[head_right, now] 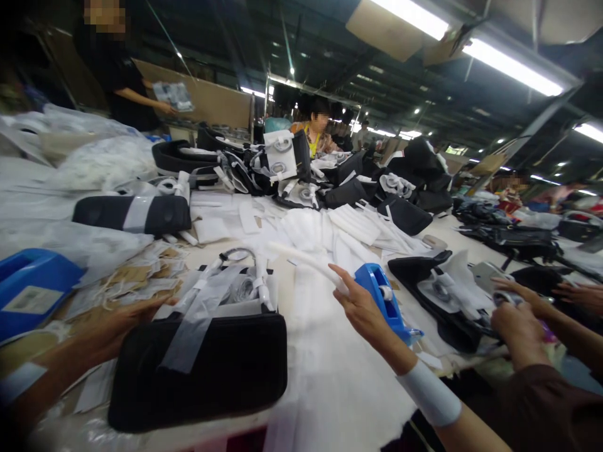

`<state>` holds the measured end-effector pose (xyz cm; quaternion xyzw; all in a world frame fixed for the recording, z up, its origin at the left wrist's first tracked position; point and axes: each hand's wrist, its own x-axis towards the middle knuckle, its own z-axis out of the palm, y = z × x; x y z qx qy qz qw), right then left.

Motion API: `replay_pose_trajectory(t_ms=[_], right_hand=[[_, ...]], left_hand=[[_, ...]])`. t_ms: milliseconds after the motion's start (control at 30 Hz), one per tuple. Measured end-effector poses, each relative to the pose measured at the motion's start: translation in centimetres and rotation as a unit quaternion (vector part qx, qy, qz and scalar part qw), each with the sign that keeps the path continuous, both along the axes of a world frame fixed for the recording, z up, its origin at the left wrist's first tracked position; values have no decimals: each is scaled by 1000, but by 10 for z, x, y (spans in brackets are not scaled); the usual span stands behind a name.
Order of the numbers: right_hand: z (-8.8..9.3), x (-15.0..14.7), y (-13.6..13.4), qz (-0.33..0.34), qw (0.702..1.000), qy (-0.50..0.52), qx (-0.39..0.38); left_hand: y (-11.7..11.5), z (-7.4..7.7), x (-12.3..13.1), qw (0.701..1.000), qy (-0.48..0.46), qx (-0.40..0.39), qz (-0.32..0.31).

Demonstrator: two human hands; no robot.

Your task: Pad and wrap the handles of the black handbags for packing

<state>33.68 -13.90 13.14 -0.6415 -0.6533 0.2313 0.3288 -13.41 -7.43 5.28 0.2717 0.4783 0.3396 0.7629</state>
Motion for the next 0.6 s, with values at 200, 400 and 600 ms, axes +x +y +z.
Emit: replay_pose_trajectory(t_ms=[200,400,600], right_hand=[[-16,-3,-28,-48,974,173,-141],[-20,-69,-9,54,836,517,-175],[-36,-105,18,128,762,587,-242]], left_hand=[[16,21,8,995,-18,-78,-58],[25,38,29,984,10,-55,-172],[25,36,39,977,42,-22,-207]])
